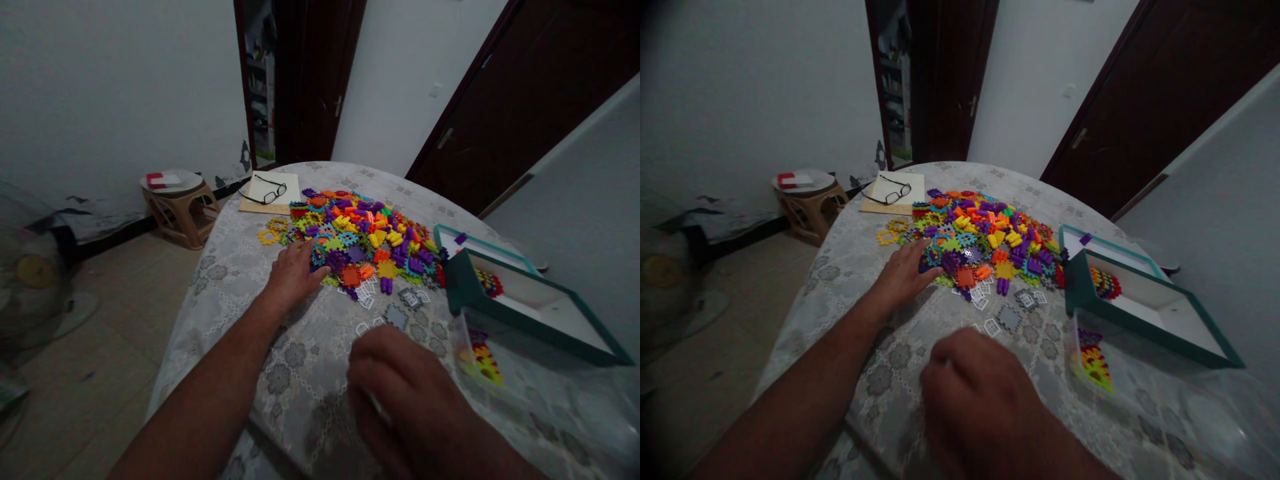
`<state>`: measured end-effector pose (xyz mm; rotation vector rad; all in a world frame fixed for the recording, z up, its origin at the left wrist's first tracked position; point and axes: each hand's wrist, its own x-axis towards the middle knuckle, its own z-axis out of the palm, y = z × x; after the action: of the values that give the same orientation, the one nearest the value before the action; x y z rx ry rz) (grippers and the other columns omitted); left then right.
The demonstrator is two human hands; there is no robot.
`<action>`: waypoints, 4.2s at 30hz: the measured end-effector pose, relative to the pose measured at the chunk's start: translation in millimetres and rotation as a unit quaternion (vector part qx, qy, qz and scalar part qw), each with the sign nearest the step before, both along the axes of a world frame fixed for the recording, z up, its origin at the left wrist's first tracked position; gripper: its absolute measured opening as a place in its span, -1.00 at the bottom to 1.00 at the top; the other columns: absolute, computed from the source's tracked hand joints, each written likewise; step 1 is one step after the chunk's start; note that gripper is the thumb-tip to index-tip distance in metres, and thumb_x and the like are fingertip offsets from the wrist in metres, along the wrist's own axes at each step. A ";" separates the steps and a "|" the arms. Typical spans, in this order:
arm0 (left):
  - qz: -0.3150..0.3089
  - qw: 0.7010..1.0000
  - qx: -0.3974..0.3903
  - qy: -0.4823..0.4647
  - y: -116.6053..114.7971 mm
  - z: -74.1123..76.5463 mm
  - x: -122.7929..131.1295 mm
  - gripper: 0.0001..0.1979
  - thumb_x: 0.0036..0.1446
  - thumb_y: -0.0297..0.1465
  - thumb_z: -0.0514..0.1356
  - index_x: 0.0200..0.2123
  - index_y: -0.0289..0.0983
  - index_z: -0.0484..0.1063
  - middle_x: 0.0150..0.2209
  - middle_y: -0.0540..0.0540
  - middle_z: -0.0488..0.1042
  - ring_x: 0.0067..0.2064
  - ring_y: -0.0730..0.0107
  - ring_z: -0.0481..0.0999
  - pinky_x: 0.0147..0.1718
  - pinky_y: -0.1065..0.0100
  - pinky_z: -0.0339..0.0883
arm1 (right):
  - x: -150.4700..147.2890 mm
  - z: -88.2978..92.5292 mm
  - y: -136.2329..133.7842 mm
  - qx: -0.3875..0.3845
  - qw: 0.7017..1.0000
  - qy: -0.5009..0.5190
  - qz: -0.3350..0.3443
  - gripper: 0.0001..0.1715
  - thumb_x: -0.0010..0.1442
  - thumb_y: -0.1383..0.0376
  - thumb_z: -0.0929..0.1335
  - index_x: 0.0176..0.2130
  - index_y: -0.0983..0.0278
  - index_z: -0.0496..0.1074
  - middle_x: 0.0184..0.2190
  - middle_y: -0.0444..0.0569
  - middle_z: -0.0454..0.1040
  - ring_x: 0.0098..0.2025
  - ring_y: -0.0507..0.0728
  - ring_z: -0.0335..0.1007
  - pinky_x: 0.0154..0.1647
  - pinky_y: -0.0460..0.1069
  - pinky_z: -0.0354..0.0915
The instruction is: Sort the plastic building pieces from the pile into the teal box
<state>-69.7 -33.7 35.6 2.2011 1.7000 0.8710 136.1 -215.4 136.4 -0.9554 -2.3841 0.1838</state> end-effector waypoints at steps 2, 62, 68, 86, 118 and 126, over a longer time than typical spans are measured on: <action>-0.008 1.000 -0.004 0.014 2.5 -4.6 3.4 -0.28 0.33 -0.14 0.39 0.44 -0.23 0.31 0.36 -0.40 0.44 0.37 -0.22 0.43 0.33 -0.17 0.33 | 12.7 -33.3 35.1 0.042 0.992 -0.009 -0.121 -0.61 0.36 0.41 0.34 0.13 0.14 0.47 0.07 0.16 0.56 0.07 0.30 0.53 0.06 0.25 0.57; -0.174 0.978 0.048 -0.102 -22.5 10.3 14.8 -0.80 0.39 -0.41 0.19 0.00 -0.18 0.58 -0.05 -0.15 0.69 -0.03 0.14 0.67 0.11 0.04 0.54 | 50.2 -127.8 89.7 0.010 0.963 -0.026 -0.267 -0.68 0.34 0.35 0.40 0.09 0.23 0.50 0.08 0.17 0.54 0.16 0.34 0.45 0.29 0.27 0.33; -0.198 0.973 -0.023 -0.114 -28.4 15.7 20.7 -0.83 0.38 -0.38 0.23 -0.04 -0.18 0.60 -0.12 -0.12 0.71 -0.13 0.18 0.68 0.05 0.06 0.55 | 58.9 -123.3 98.0 0.016 0.967 0.076 -0.242 -0.70 0.36 0.34 0.37 0.08 0.22 0.49 0.05 0.15 0.58 0.16 0.31 0.49 0.29 0.24 0.40; -0.174 0.916 -0.223 -0.284 -20.0 -0.9 18.7 -0.69 0.24 -0.44 0.24 0.05 -0.21 0.56 -0.07 -0.19 0.69 -0.16 0.19 0.64 -0.19 0.22 0.51 | 60.9 -138.2 108.4 0.102 0.963 0.032 -0.248 -0.52 0.47 0.27 0.37 0.31 0.27 0.41 0.22 0.26 0.53 0.29 0.39 0.42 0.38 0.40 0.32; -0.251 0.960 -0.108 -0.053 -30.3 11.9 15.5 -0.82 0.33 -0.45 0.23 -0.07 -0.14 0.61 -0.07 -0.12 0.67 0.00 0.15 0.62 0.08 0.16 0.45 | 62.9 -110.7 98.0 0.024 0.958 0.179 -0.222 -0.72 0.49 0.33 0.31 0.04 0.17 0.60 -0.04 0.01 0.70 0.00 0.19 0.65 0.09 0.08 0.51; -0.177 0.971 -0.114 -0.114 -22.4 13.2 10.1 -0.86 0.25 -0.37 0.30 -0.14 -0.13 0.65 -0.20 -0.13 0.65 -0.11 0.08 0.58 0.00 0.11 0.44 | 85.8 -122.6 103.5 0.046 0.965 0.012 -0.256 -0.76 0.43 0.26 0.37 0.01 0.24 0.61 -0.08 0.14 0.66 0.03 0.32 0.55 0.17 0.24 0.43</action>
<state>-59.6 -56.1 48.8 2.0670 1.1876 0.7584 221.9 -111.9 13.7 -1.4711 -2.0208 -0.1103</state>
